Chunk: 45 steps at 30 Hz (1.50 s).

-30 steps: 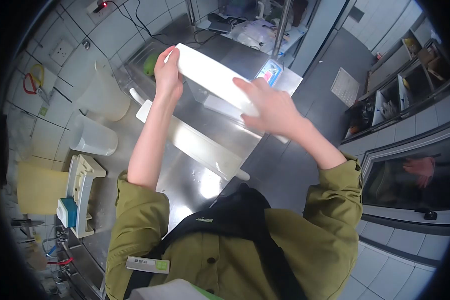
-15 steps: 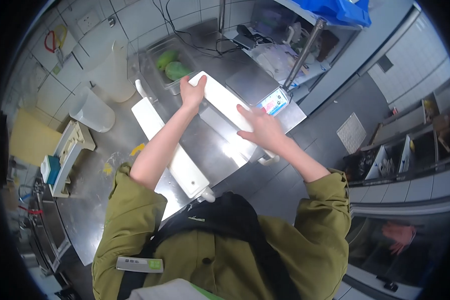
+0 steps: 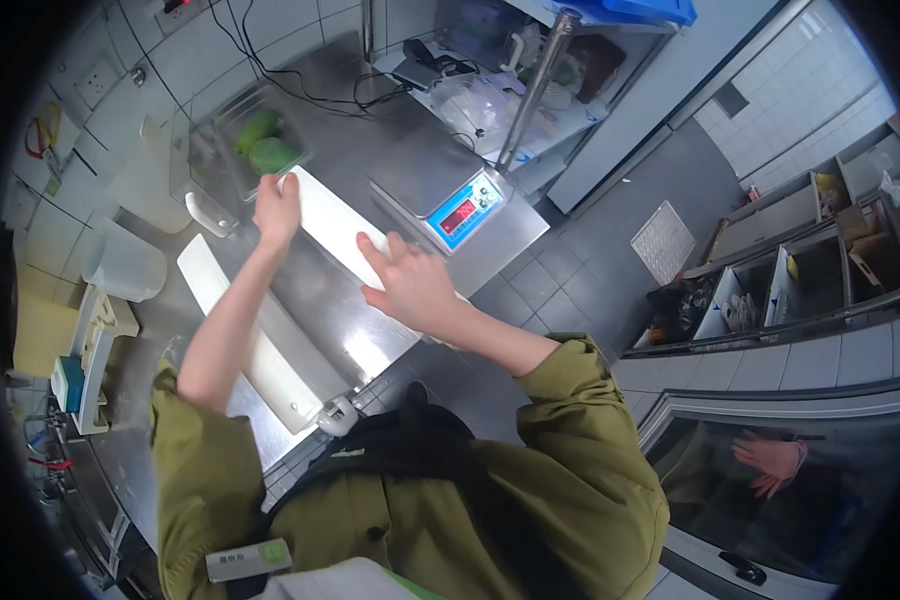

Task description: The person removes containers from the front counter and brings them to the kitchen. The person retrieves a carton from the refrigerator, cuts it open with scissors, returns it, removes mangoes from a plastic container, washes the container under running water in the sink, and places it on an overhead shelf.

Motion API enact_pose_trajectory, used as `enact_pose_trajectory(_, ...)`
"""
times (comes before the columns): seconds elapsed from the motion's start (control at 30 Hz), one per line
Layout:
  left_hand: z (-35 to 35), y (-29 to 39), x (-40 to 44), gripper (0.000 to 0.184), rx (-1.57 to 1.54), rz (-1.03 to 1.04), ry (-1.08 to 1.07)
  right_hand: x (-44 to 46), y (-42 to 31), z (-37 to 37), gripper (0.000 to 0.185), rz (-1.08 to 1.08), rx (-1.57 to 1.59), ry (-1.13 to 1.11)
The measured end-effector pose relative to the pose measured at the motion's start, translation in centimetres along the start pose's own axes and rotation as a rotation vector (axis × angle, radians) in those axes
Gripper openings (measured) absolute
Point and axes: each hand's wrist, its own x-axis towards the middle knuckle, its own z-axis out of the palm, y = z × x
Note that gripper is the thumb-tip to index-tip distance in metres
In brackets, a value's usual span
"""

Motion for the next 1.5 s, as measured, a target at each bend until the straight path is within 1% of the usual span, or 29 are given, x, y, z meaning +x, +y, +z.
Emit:
enact_pose_trajectory(0.07, -1.6, 1.7, 0.7, 0.043, 0.232, -0.022, -0.167, -0.4, 0.0, 0.0, 0.060, -0.012, -0.026, 0.017)
enact_pose_trajectory(0.1, -1.4, 2.3, 1.1, 0.042, 0.256, 0.015, -0.134, -0.3, 0.0, -0.1, 0.060, -0.019, -0.040, 0.032)
enact_pose_trajectory(0.17, -0.6, 3.6, 1.4, 0.041, 0.296, 0.081, -0.071, -0.2, -0.2, -0.5, 0.061, 0.066, -0.009, -0.079)
enact_pose_trajectory(0.2, -0.4, 4.0, 1.3, 0.039, 0.319, 0.071, -0.113, -0.3, -0.4, -0.8, 0.062, 0.108, 0.007, -0.140)
enact_pose_trajectory(0.27, -0.3, 4.6, 1.0, 0.034, 0.369, 0.032, -0.190, -1.0, -0.1, -2.9, 0.065, 0.040, -0.031, -0.074)
enact_pose_trajectory(0.3, -0.4, 4.6, 0.8, 0.033, 0.370, 0.040, -0.184, -1.1, -0.1, -3.7, 0.066, -0.010, -0.034, -0.043)
enact_pose_trajectory(0.4, -0.6, 4.9, 0.7, 0.031, 0.394, 0.038, -0.168, -1.5, -0.1, -5.7, 0.071, 0.061, -0.107, 0.114)
enact_pose_trajectory(0.5, -0.2, 4.9, 0.8, 0.030, 0.381, 0.041, -0.168, -1.9, 0.1, 0.0, 0.075, -0.012, -0.020, -0.043)
enact_pose_trajectory(0.53, -0.3, 4.9, 0.8, 0.032, 0.382, 0.035, -0.205, -1.8, 0.3, -0.4, 0.070, 0.008, -0.036, -0.032)
enact_pose_trajectory(0.57, -0.5, 4.8, 0.9, 0.033, 0.376, 0.026, -0.235, -2.0, 0.8, -1.4, 0.067, 0.012, 0.045, 0.069)
enact_pose_trajectory(0.63, -0.3, 4.0, 1.4, 0.042, 0.437, 0.116, -0.219, -2.6, 2.1, -3.2, 0.059, 0.020, 0.237, 0.324)
enact_pose_trajectory(0.67, 0.4, 3.3, 1.4, 0.044, 0.401, 0.147, -0.075, -3.6, 2.3, -3.6, 0.054, 0.038, 0.354, 0.468)
enact_pose_trajectory(0.73, 1.3, 2.2, 1.4, 0.050, 0.328, 0.217, 0.217, -6.8, 3.3, -1.9, 0.046, 0.138, 0.493, 0.416)
enact_pose_trajectory(0.77, -0.6, 2.1, 0.9, 0.049, 0.130, 0.242, 0.178, -8.8, 3.5, -0.1, 0.045, 0.199, 0.549, 0.355)
enact_pose_trajectory(0.83, -7.1, 1.7, -1.6, 0.049, -0.258, 0.303, 0.084, -10.3, 3.4, 2.4, 0.043, 0.297, 0.655, 0.255)
enact_pose_trajectory(0.9, -11.0, -0.7, -4.3, 0.043, -0.425, 0.111, -0.050, -10.6, 2.5, 3.6, 0.043, 0.377, 0.759, 0.190)
enact_pose_trajectory(0.97, -13.3, -4.2, -4.2, 0.035, -0.388, -0.074, -0.113, -9.6, 1.6, 3.9, 0.049, 0.302, 0.823, 0.193)
enact_pose_trajectory(1.03, -15.8, -3.9, -6.0, 0.030, -0.385, -0.007, -0.010, -8.1, 0.4, 3.8, 0.053, 0.207, 0.896, 0.241)
enact_pose_trajectory(1.07, -17.1, -3.7, -7.2, 0.028, -0.376, 0.029, 0.013, -7.7, 1.2, 3.8, 0.055, 0.173, 0.996, 0.156)
enact_pose_trajectory(1.13, -18.6, -4.0, -9.9, 0.023, -0.368, 0.101, 0.098, -5.8, 4.2, 3.7, 0.055, 0.269, 1.442, 0.049)
enact_pose_trajectory(1.17, -18.3, -6.1, -11.8, 0.019, -0.330, 0.083, 0.121, -2.4, 5.1, 3.7, 0.056, 0.239, 1.307, 0.018)
enact_pose_trajectory(1.2, -17.7, -6.5, -12.8, 0.018, -0.373, 0.146, 0.113, 1.2, 6.1, 3.8, 0.058, 0.222, 1.162, -0.043)
enact_pose_trajectory(1.23, -17.5, -5.6, -13.9, 0.019, -0.389, 0.158, 0.024, 2.9, 5.5, 4.8, 0.063, 0.334, 1.180, -0.113)
enact_pose_trajectory(1.3, -16.1, -2.8, -15.5, 0.025, -0.248, 0.379, -0.088, 4.5, 4.0, 7.0, 0.062, 0.452, 1.571, -0.377)
enact_pose_trajectory(1.33, -15.6, 0.0, -16.1, 0.030, -0.159, 0.429, -0.215, 4.9, 3.1, 8.0, 0.058, 0.406, 1.493, -0.250)
enact_pose_trajectory(1.37, -14.5, 2.2, -16.7, 0.036, -0.084, 0.459, -0.318, 5.5, 2.8, 8.7, 0.054, 0.444, 1.605, -0.357)
enact_pose_trajectory(1.4, -12.8, 3.1, -16.7, 0.039, -0.026, 0.463, -0.385, 5.4, 1.7, 7.7, 0.052, 0.476, 1.632, -0.324)
enact_pose_trajectory(1.43, -10.8, 4.1, -16.3, 0.042, 0.031, 0.453, -0.432, 5.6, 1.8, 8.9, 0.052, 0.395, 1.497, -0.271)
enact_pose_trajectory(1.5, -8.7, 5.1, -15.9, 0.046, 0.211, 0.438, -0.479, 6.1, 0.8, 9.6, 0.056, 0.392, 1.335, -0.285)
